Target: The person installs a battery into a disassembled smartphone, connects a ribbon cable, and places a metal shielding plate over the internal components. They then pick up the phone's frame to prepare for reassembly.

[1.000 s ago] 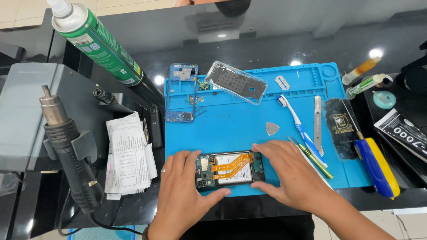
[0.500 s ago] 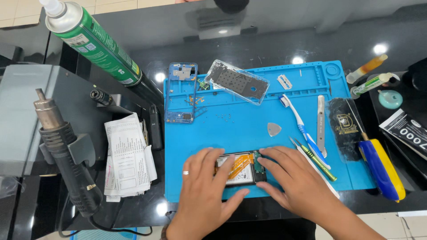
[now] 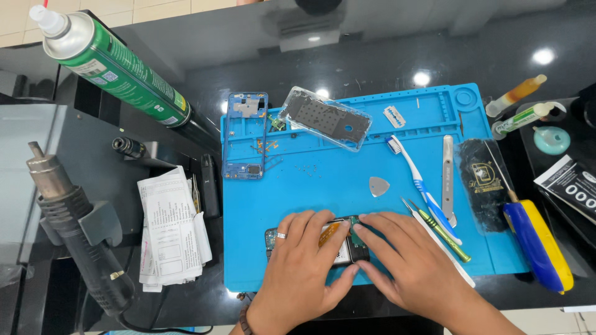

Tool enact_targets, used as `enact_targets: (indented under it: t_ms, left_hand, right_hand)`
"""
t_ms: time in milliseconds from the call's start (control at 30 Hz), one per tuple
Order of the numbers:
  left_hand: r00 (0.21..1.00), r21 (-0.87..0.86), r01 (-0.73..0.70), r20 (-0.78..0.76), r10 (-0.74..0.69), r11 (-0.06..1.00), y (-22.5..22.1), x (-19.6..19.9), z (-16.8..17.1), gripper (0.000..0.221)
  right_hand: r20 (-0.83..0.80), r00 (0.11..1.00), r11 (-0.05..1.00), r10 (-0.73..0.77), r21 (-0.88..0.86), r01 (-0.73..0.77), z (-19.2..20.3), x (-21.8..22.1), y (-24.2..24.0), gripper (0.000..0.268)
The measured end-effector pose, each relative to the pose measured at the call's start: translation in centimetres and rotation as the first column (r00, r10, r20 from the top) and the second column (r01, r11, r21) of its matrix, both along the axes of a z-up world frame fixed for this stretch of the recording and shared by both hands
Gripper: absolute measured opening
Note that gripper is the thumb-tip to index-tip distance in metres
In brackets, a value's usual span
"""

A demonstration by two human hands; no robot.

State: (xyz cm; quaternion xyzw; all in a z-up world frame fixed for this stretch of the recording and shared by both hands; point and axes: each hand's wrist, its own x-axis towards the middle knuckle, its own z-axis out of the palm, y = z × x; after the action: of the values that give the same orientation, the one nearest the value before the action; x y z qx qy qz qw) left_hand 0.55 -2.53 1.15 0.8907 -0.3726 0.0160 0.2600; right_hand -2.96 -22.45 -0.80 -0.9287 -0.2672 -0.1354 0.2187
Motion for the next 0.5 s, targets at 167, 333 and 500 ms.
enact_targets:
  t_ms: [167,333,500]
  left_hand:
    - [0.998,-0.006,0.016,0.061,-0.016,1.000,0.1,0.1,0.0,0.047]
    - [0.999,-0.010,0.004,0.053,-0.004,1.000,0.3,0.0,0.2,0.046]
    - [0.994,-0.027,-0.036,0.098,0.039,0.999,1.3,-0.5,0.9,0.043]
  right_hand:
    - [0.018,0.999,1.000,0.029,-0.013,-0.028,0.1,0.1,0.1,0.032]
    - [0.041,0.999,0.998,0.032,-0.063,-0.029,0.3,0.1,0.3,0.031]
    - [0.070,0.997,0.997,0.032,-0.076,-0.026,0.0,0.0,0.4,0.036]
